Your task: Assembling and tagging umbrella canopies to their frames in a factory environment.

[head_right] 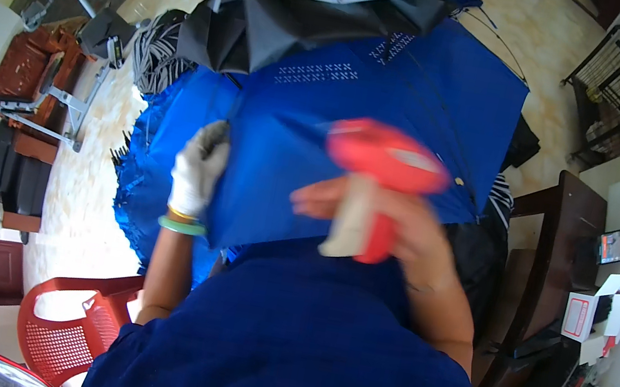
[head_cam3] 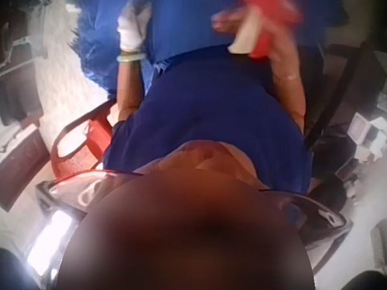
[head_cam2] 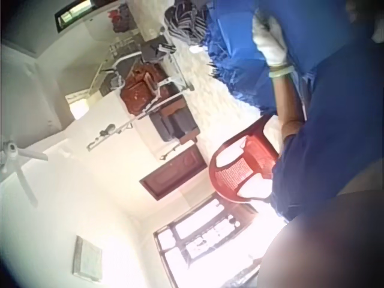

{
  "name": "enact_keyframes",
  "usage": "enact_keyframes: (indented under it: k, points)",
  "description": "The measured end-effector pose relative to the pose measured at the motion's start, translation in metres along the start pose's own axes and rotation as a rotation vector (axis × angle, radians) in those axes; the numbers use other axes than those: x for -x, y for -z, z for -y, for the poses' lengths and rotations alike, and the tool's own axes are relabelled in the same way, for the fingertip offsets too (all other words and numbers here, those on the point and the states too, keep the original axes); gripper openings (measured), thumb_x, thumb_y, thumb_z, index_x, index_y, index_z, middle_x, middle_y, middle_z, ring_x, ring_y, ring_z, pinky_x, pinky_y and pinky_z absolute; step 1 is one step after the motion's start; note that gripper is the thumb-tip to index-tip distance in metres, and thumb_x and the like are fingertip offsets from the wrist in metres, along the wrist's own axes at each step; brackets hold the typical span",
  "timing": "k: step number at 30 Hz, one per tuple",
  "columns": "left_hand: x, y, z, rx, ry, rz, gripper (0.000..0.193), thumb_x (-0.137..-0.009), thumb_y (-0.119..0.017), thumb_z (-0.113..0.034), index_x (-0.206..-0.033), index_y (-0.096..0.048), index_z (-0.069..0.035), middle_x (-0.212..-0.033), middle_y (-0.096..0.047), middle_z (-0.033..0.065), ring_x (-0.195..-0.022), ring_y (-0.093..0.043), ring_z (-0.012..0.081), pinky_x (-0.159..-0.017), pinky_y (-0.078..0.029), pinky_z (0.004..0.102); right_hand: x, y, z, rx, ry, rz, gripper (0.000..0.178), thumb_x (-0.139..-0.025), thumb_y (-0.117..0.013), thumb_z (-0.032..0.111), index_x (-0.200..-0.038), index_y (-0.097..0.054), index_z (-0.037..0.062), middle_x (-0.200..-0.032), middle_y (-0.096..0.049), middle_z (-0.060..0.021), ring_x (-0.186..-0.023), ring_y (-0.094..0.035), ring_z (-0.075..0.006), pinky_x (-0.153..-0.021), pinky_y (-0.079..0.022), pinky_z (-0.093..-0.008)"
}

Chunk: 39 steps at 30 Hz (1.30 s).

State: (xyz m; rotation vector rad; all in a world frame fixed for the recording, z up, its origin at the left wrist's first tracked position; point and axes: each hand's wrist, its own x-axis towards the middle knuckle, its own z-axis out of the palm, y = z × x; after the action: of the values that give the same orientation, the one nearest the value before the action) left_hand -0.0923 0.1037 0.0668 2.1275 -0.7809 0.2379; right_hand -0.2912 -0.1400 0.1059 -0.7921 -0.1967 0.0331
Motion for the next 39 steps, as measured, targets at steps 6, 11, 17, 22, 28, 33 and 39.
enact_keyframes:
  k: [6, 11, 17, 22, 28, 33, 39]
  points:
    - [-0.035, 0.048, 0.056, 0.314, 0.216, 0.235, 0.035, -0.086, -0.061, -0.008, -0.12, -0.058, 0.003, -0.104, -0.067, 0.0126, -0.092, -0.063, 0.0154, -0.081, -0.05, 0.0258, 0.088, 0.068, 0.076, 0.215, 0.598, -0.872, 0.042, -0.097, -0.043, 0.031, -0.128, -0.043, 0.0026, -0.128, -0.051, -0.0246, -0.113, -0.055, -0.0287, -0.095, -0.047, -0.0422]
    - [-0.079, 0.105, 0.157, 0.148, 0.492, 0.231, 0.05, -0.082, -0.068, -0.02, -0.127, -0.054, -0.002, -0.107, -0.065, 0.0117, -0.09, -0.062, 0.0179, -0.078, -0.049, 0.0278, 0.045, 0.082, 0.029, 0.049, 0.216, -0.703, 0.047, -0.094, -0.051, 0.018, -0.136, -0.033, 0.006, -0.123, -0.056, -0.0227, -0.101, -0.062, -0.0272, -0.085, -0.054, -0.0426]
    - [-0.116, 0.083, -0.033, -0.461, -0.107, -0.131, 0.077, -0.069, -0.079, -0.031, -0.134, -0.046, -0.007, -0.129, -0.054, 0.0184, -0.108, -0.059, 0.0342, -0.091, -0.048, 0.039, 0.01, 0.023, -0.035, 0.179, -0.011, -0.444, 0.046, -0.092, -0.052, 0.01, -0.134, -0.035, 0.0019, -0.117, -0.06, -0.0204, -0.092, -0.066, -0.0252, -0.083, -0.055, -0.0383]
    - [-0.138, -0.002, -0.116, -0.499, -0.463, 0.187, 0.09, -0.063, -0.082, -0.029, -0.14, -0.038, -0.013, -0.137, -0.045, 0.0158, -0.105, -0.059, 0.0357, -0.089, -0.05, 0.0387, 0.016, -0.002, -0.043, 0.383, -0.171, -0.318, 0.045, -0.092, -0.053, 0.007, -0.134, -0.037, 0.001, -0.119, -0.06, -0.0194, -0.096, -0.065, -0.0264, -0.085, -0.054, -0.0394]
    - [-0.276, -0.027, -0.11, 0.018, -0.014, 0.572, 0.065, -0.074, -0.073, -0.03, -0.132, -0.05, -0.009, -0.116, -0.06, 0.0216, -0.106, -0.06, 0.0366, -0.09, -0.049, 0.0389, 0.041, -0.004, -0.037, 0.341, -0.202, -0.312, 0.045, -0.092, -0.054, 0.007, -0.134, -0.039, 0.0019, -0.12, -0.059, -0.0186, -0.1, -0.064, -0.0284, -0.086, -0.053, -0.0404]
    - [-0.282, -0.055, -0.051, -0.247, -0.205, 0.118, 0.045, -0.081, -0.066, -0.034, -0.115, -0.056, -0.008, -0.102, -0.06, 0.0173, -0.093, -0.06, 0.0317, -0.082, -0.047, 0.0382, 0.036, -0.01, -0.033, 0.206, -0.185, -0.368, 0.046, -0.093, -0.054, 0.009, -0.135, -0.038, 0.0028, -0.123, -0.057, -0.0196, -0.101, -0.064, -0.0305, -0.086, -0.053, -0.041]
    - [-0.229, 0.004, -0.052, -0.576, -0.356, -0.551, 0.063, -0.077, -0.069, -0.041, -0.13, -0.051, -0.012, -0.125, -0.055, 0.0177, -0.106, -0.06, 0.0344, -0.089, -0.048, 0.0407, 0.017, 0.006, -0.033, 0.166, -0.071, -0.382, 0.048, -0.093, -0.054, 0.011, -0.136, -0.036, 0.0031, -0.124, -0.056, -0.0211, -0.1, -0.064, -0.0324, -0.084, -0.054, -0.0432]
